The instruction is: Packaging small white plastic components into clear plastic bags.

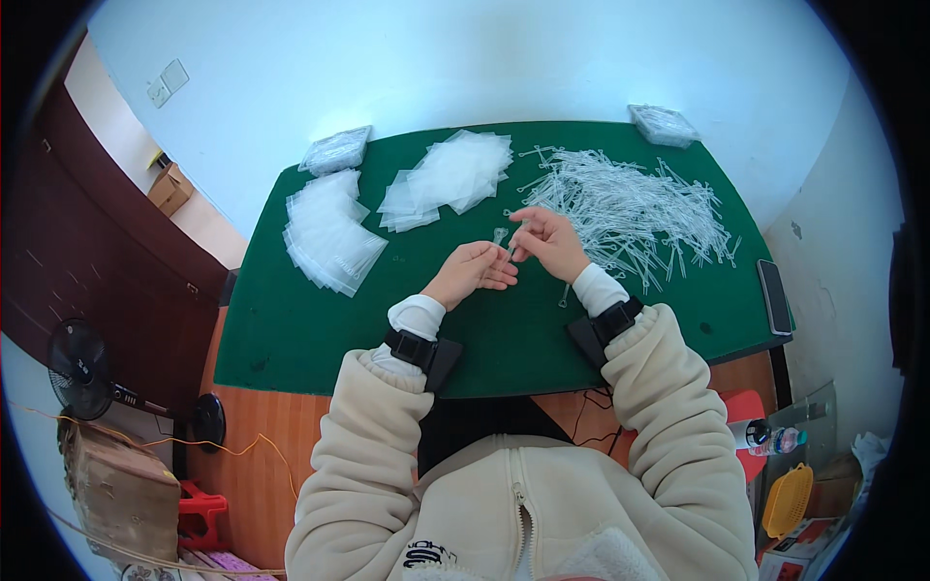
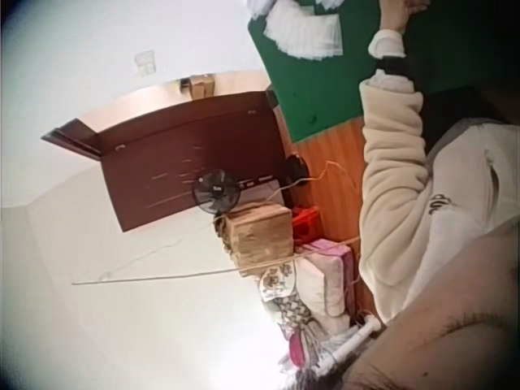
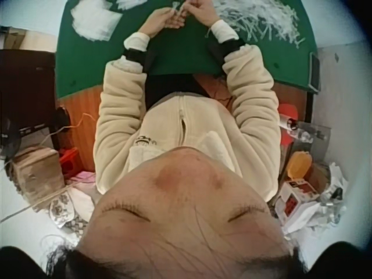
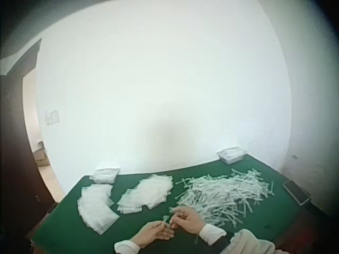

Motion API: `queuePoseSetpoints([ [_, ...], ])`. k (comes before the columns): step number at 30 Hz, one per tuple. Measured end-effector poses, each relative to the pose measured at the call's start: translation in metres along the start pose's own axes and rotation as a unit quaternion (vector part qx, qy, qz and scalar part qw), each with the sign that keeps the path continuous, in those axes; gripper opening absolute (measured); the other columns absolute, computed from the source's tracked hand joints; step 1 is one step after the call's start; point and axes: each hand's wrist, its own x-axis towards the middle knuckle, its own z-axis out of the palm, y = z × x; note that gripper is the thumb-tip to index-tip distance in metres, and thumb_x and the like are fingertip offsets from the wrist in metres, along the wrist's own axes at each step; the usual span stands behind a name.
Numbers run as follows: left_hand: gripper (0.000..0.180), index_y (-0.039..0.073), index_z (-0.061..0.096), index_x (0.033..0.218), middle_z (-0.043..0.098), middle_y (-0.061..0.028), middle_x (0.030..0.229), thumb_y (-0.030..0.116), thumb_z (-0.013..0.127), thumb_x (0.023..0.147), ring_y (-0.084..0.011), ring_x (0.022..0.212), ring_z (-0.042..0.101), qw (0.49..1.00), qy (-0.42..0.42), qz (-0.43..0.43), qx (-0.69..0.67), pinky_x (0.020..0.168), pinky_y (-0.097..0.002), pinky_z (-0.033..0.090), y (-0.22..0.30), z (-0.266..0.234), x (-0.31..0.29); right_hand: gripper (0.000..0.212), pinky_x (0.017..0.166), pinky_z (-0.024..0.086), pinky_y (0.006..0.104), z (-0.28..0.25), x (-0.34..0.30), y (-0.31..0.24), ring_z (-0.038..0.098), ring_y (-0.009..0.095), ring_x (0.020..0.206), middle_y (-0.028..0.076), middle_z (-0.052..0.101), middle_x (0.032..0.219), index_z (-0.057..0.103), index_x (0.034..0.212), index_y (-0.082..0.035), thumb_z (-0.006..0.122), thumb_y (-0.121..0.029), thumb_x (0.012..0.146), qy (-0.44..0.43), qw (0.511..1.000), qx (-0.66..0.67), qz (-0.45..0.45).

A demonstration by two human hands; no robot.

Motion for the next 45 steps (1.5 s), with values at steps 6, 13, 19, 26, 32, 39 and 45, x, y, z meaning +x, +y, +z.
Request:
queuePoseSetpoints([
  [6, 0.026, 0.000, 0.050, 0.099, 0.059, -0.0116, 0.090, 0.022, 0.037, 0.094, -0.0178, 0.079, 0.061, 1.000, -0.022, -0.009, -0.002, 0.071, -0.0274, 0.050, 0.002, 0.001, -0.002, 0.019, 0.056, 0.045, 0.0195, 0.001, -0.001, 0.000, 0.055, 0.007, 0.060, 0.002, 0.059, 0.076, 0.061, 0.098, 0.001, 0.058, -0.003, 0.080, 0.022, 0.997, -0.070, 0.020],
  [13, 0.026, 0.001, 0.051, 0.099, 0.060, -0.0097, 0.087, 0.023, 0.039, 0.094, -0.0140, 0.072, 0.059, 0.999, -0.039, -0.021, 0.000, 0.066, -0.0253, 0.050, 0.001, 0.000, -0.003, 0.017, 0.055, 0.044, 0.0188, 0.002, -0.001, 0.001, 0.054, 0.006, 0.061, 0.001, 0.060, 0.075, 0.064, 0.095, 0.000, 0.061, -0.005, 0.078, 0.031, 0.994, -0.106, -0.010],
  [19, 0.025, 0.002, 0.053, 0.098, 0.061, -0.0062, 0.081, 0.023, 0.040, 0.093, -0.0083, 0.062, 0.054, 0.998, -0.042, -0.007, 0.038, 0.056, -0.0205, 0.044, 0.001, -0.001, -0.002, 0.019, 0.057, 0.045, 0.0188, -0.001, 0.000, 0.006, 0.056, 0.006, 0.063, 0.004, 0.062, 0.081, 0.063, 0.097, 0.000, 0.061, -0.004, 0.079, 0.002, 0.991, -0.131, -0.029],
  [26, 0.023, 0.003, 0.054, 0.095, 0.060, -0.0039, 0.078, 0.021, 0.040, 0.092, -0.0052, 0.055, 0.046, 0.997, -0.042, 0.024, 0.063, 0.050, -0.0182, 0.037, -0.001, 0.001, -0.001, 0.019, 0.059, 0.046, 0.0197, 0.000, -0.001, 0.006, 0.057, 0.007, 0.066, 0.003, 0.062, 0.078, 0.061, 0.096, 0.000, 0.062, -0.003, 0.078, -0.036, 0.994, -0.098, 0.013],
  [32, 0.022, 0.004, 0.054, 0.093, 0.052, 0.0011, 0.069, 0.020, 0.040, 0.092, -0.0041, 0.052, 0.039, 0.996, -0.028, 0.046, 0.064, 0.047, -0.0180, 0.032, -0.004, -0.002, 0.001, 0.019, 0.059, 0.046, 0.0208, -0.005, -0.001, 0.001, 0.057, 0.008, 0.065, 0.002, 0.061, 0.074, 0.062, 0.093, -0.003, 0.065, -0.007, 0.075, 0.007, 0.987, -0.159, -0.001],
  [39, 0.022, 0.006, 0.054, 0.090, 0.041, 0.0049, 0.063, 0.022, 0.040, 0.093, -0.0030, 0.052, 0.033, 0.971, 0.189, 0.139, -0.047, 0.045, -0.0183, 0.027, -0.002, -0.014, 0.004, 0.017, 0.064, 0.048, 0.0315, -0.021, -0.004, -0.011, 0.059, 0.021, 0.068, 0.006, 0.061, 0.073, 0.063, 0.080, -0.009, 0.067, -0.020, 0.068, 0.034, 0.857, -0.513, 0.038],
  [45, 0.021, 0.004, 0.054, 0.092, 0.039, 0.0047, 0.064, 0.021, 0.041, 0.092, -0.0021, 0.053, 0.030, 0.977, 0.175, 0.113, -0.046, 0.046, -0.0172, 0.024, 0.000, -0.010, 0.001, 0.011, 0.063, 0.047, 0.0380, -0.019, -0.007, -0.004, 0.058, 0.028, 0.069, 0.009, 0.060, 0.070, 0.061, 0.069, -0.007, 0.063, -0.017, 0.065, 0.005, 0.799, -0.595, 0.083],
])
